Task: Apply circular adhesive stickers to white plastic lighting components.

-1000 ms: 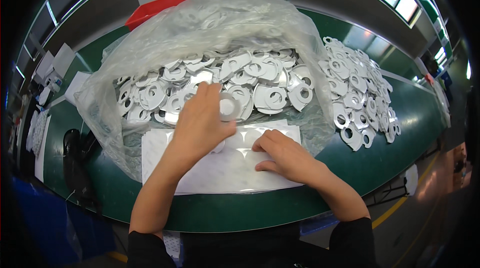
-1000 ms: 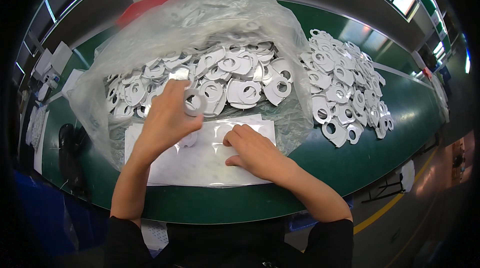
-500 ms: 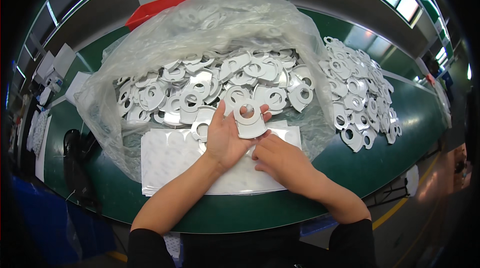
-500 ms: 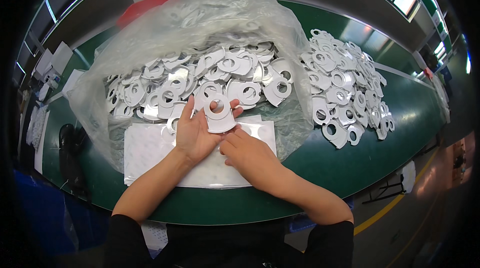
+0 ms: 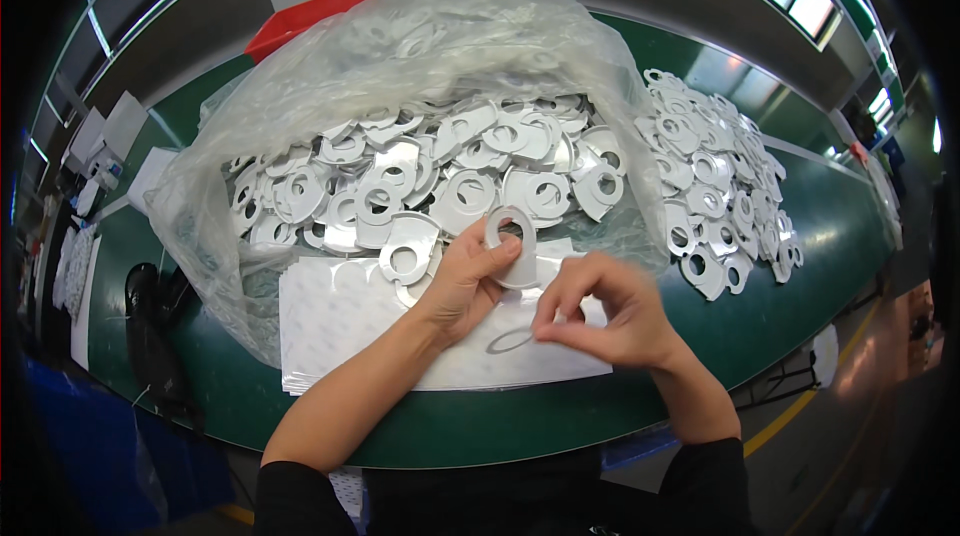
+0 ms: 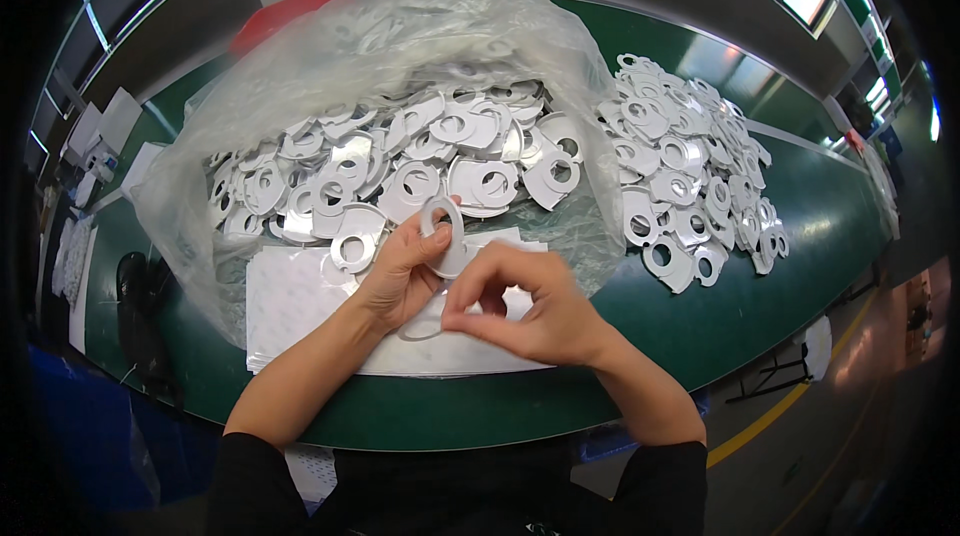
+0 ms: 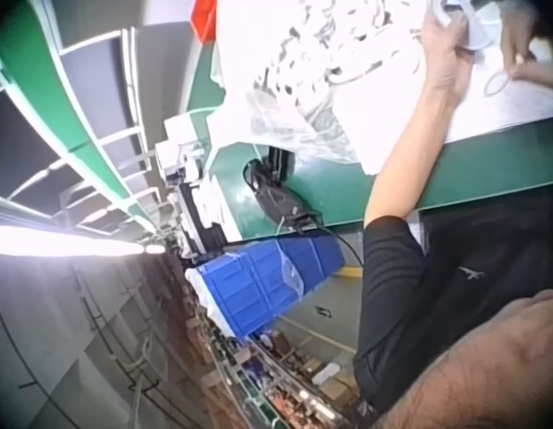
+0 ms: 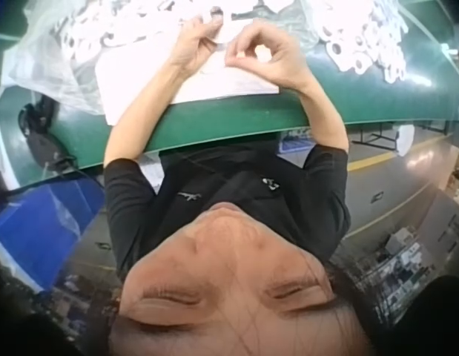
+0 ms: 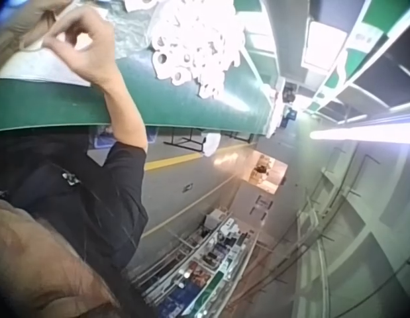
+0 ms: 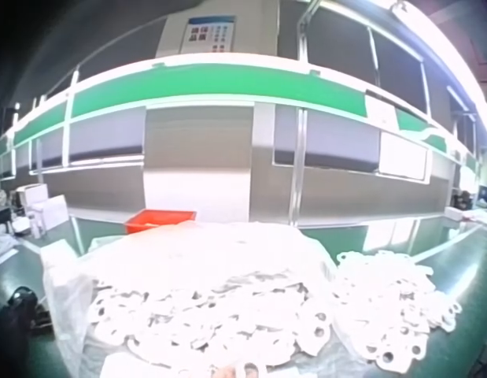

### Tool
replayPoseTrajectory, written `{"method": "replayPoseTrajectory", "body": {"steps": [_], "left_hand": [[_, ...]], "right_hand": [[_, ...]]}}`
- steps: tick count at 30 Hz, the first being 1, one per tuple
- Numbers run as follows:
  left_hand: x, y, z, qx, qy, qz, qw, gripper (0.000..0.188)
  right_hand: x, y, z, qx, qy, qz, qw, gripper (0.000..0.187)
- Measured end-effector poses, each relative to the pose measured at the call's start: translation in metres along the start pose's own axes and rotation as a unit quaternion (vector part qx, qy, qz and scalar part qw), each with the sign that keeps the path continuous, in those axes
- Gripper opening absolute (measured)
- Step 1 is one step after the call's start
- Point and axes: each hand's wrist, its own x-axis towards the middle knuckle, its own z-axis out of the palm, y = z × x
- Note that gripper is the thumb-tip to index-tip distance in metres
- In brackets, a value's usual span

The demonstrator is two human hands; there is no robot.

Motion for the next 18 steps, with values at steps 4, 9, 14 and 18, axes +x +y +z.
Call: {"method": "replayPoseTrajectory", "body": {"steps": [4, 9, 14, 18], "left_hand": [[-0.001, -0.002, -0.001, 0.010, 0.016, -0.027, 0.999, 0.045], [0.000, 0.006, 0.004, -0.039, -0.077, -0.059, 0.995, 0.059], [-0.004, 0.008, 0.008, -0.100, -0.092, -0.088, 0.987, 0.073], [-0.004, 0.008, 0.005, -0.113, -0.087, -0.091, 0.986, 0.073]], "right_hand": [[0.005, 0.010, -0.002, 0.096, 0.214, 0.050, 0.971, 0.020], [0.010, 0.030, -0.012, 0.100, 0.287, 0.131, 0.944, 0.017], [0.012, 0.035, -0.004, 0.106, 0.274, 0.126, 0.947, 0.017], [0.013, 0.038, 0.001, 0.114, 0.259, 0.129, 0.950, 0.017]]}}
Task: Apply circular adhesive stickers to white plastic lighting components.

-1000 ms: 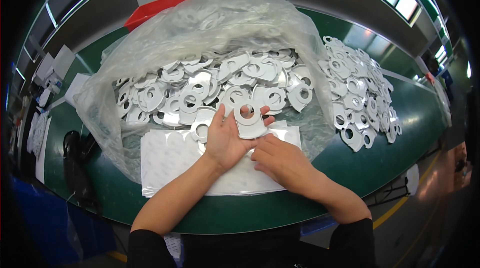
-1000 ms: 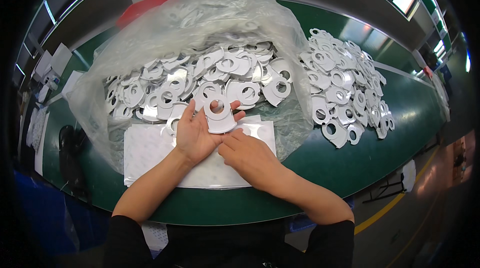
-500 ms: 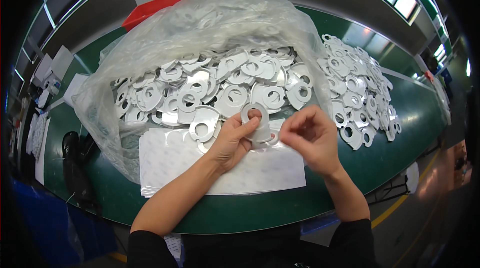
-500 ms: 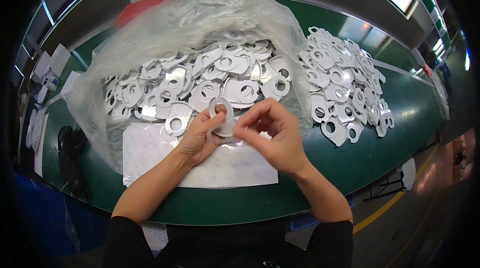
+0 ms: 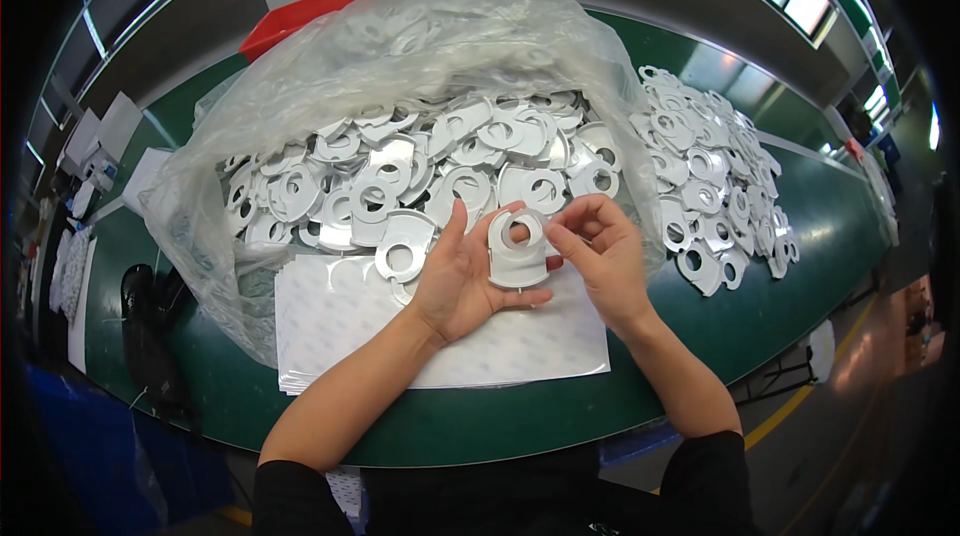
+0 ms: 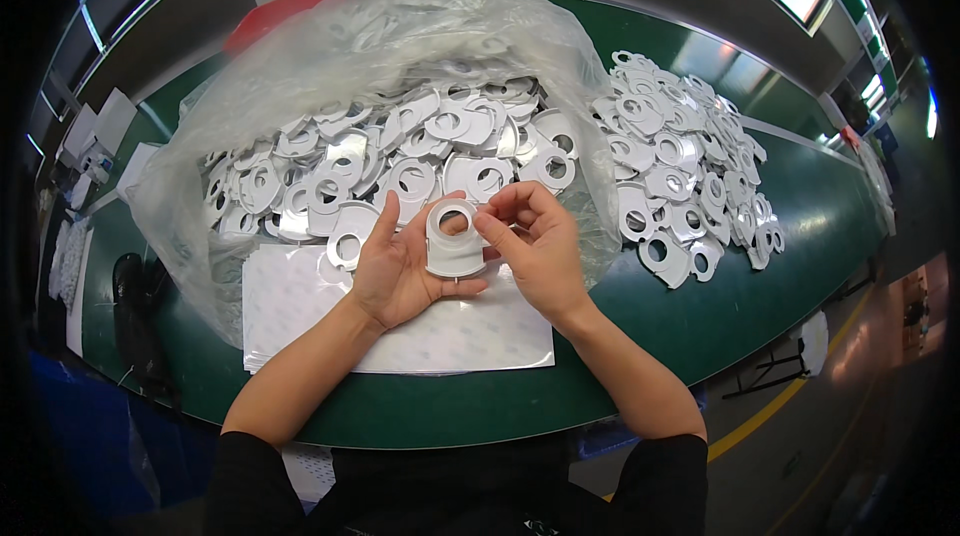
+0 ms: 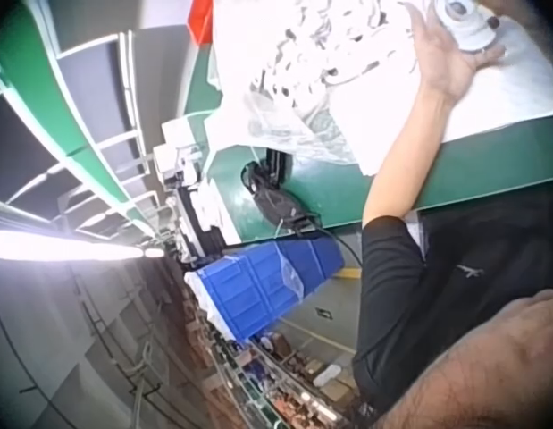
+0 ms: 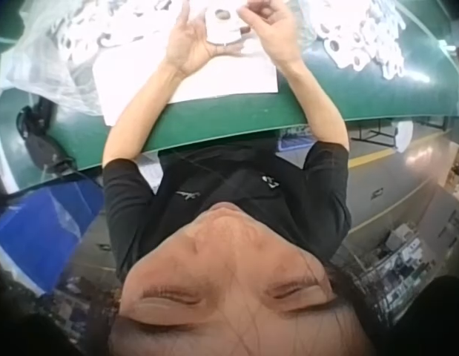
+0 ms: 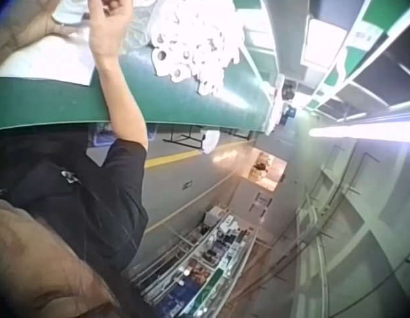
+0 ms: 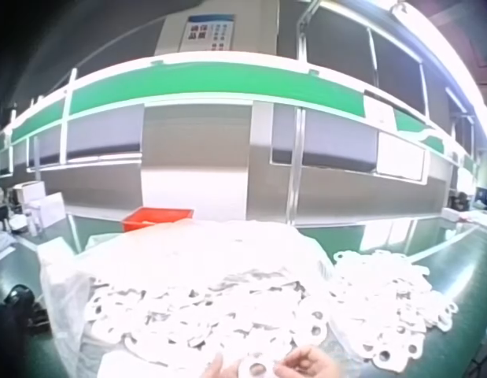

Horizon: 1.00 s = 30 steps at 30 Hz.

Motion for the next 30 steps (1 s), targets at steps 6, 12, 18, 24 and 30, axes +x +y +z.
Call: {"method": "replayPoseTrajectory", "body": {"steps": [6, 12, 18, 24, 30], "left_hand": [[0.004, -0.005, -0.004, 0.075, 0.037, -0.010, 0.996, 0.064], [0.004, -0.008, -0.002, 0.082, 0.085, -0.014, 0.993, 0.056], [0.003, -0.009, -0.004, 0.094, 0.089, -0.013, 0.992, 0.057], [0.004, -0.009, -0.004, 0.089, 0.076, -0.013, 0.993, 0.059], [0.004, -0.009, -0.005, 0.084, 0.079, -0.013, 0.993, 0.058]], "right_hand": [[0.002, 0.008, -0.001, -0.029, -0.009, 0.004, 1.000, 0.017], [0.002, 0.014, 0.000, -0.001, -0.014, 0.021, 1.000, 0.016], [0.002, 0.012, -0.001, -0.012, -0.028, 0.030, 0.999, 0.016], [0.002, 0.014, 0.000, -0.019, -0.024, 0.018, 0.999, 0.015], [0.003, 0.015, 0.002, -0.011, -0.012, 0.009, 1.000, 0.014]]}}
